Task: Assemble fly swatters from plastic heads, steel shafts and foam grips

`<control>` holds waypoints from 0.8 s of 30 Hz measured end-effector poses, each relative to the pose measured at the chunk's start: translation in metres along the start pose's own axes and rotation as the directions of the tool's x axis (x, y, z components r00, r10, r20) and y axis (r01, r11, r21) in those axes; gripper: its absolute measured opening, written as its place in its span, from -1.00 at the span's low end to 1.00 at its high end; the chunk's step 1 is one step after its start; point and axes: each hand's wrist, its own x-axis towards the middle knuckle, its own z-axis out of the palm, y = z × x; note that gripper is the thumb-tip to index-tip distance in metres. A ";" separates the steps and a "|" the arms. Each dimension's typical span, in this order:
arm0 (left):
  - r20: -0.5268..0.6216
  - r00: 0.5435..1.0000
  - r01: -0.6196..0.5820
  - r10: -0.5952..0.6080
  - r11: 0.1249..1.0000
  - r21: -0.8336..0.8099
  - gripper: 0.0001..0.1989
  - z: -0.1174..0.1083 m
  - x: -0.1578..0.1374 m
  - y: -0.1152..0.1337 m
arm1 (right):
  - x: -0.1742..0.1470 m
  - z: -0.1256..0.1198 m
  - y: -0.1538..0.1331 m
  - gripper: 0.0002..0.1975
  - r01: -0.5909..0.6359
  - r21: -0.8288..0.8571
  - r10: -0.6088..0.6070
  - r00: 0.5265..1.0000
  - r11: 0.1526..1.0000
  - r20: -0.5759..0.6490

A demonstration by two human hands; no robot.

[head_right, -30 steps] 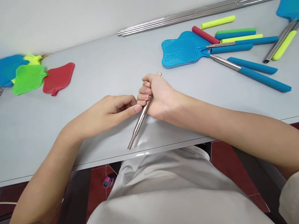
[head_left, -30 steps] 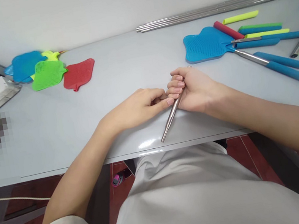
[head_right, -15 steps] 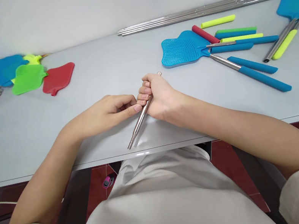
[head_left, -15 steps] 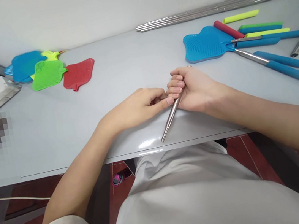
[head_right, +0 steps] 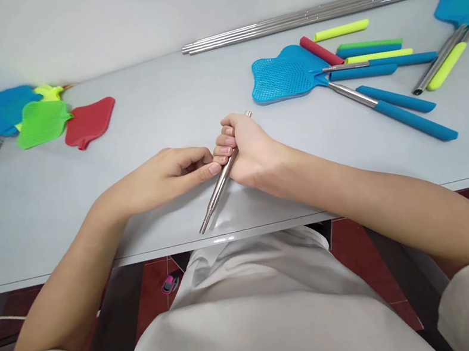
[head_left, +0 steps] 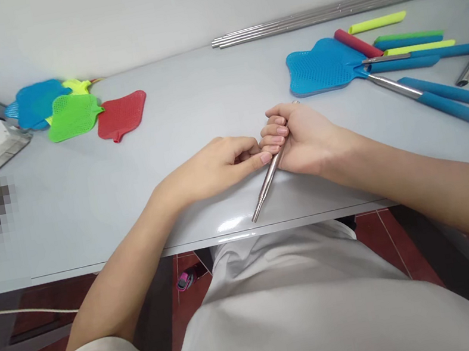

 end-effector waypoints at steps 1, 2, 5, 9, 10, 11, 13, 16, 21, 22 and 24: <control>0.002 1.000 0.000 0.000 1.000 0.002 -0.63 0.000 0.000 0.000 | 0.000 0.000 0.000 -0.69 -0.005 0.002 0.005 1.000 1.000 -0.002; 0.001 1.000 0.000 0.000 1.000 0.004 -0.63 0.000 0.000 0.000 | 0.000 0.000 0.000 -0.69 -0.007 0.007 0.007 1.000 1.000 -0.002; -0.003 1.000 0.000 0.000 1.000 0.004 -0.63 0.000 0.000 0.000 | 0.000 0.000 0.000 -0.69 0.003 0.017 -0.003 1.000 1.000 0.004; -0.002 1.000 -0.002 0.002 1.000 0.005 -0.63 0.000 0.000 0.000 | -0.001 -0.001 0.001 -0.68 0.014 -0.009 -0.014 1.000 1.000 0.009; 0.000 1.000 -0.003 0.003 1.000 0.008 -0.63 0.000 0.000 0.000 | -0.001 -0.001 0.002 -0.67 0.017 -0.015 -0.016 1.000 1.000 0.007; 0.001 1.000 -0.004 0.004 1.000 0.012 -0.63 0.000 0.000 0.000 | 0.000 -0.001 0.002 -0.67 0.019 -0.020 -0.019 1.000 1.000 0.006; 0.003 1.000 -0.006 0.006 1.000 0.016 -0.63 0.000 0.000 0.000 | 0.000 -0.001 0.002 -0.67 0.026 -0.029 -0.026 1.000 0.999 -0.002; 0.006 1.000 -0.006 0.005 1.000 0.017 -0.63 -0.001 0.000 0.000 | 0.001 0.000 0.002 -0.67 0.026 -0.051 -0.027 1.000 0.998 -0.011; 0.016 1.000 0.007 -0.007 1.000 0.016 -0.62 -0.001 0.000 0.000 | 0.001 0.000 0.003 -0.69 0.012 -0.026 -0.012 1.000 1.000 -0.001; 0.015 1.000 0.011 -0.011 1.000 0.015 -0.62 -0.001 0.000 0.000 | 0.001 0.000 0.003 -0.69 0.017 -0.035 -0.018 1.000 0.999 -0.002; 0.009 1.000 0.016 -0.016 1.000 0.014 -0.61 -0.001 0.000 0.000 | 0.001 0.000 0.003 -0.67 0.033 -0.070 -0.034 0.999 0.997 -0.008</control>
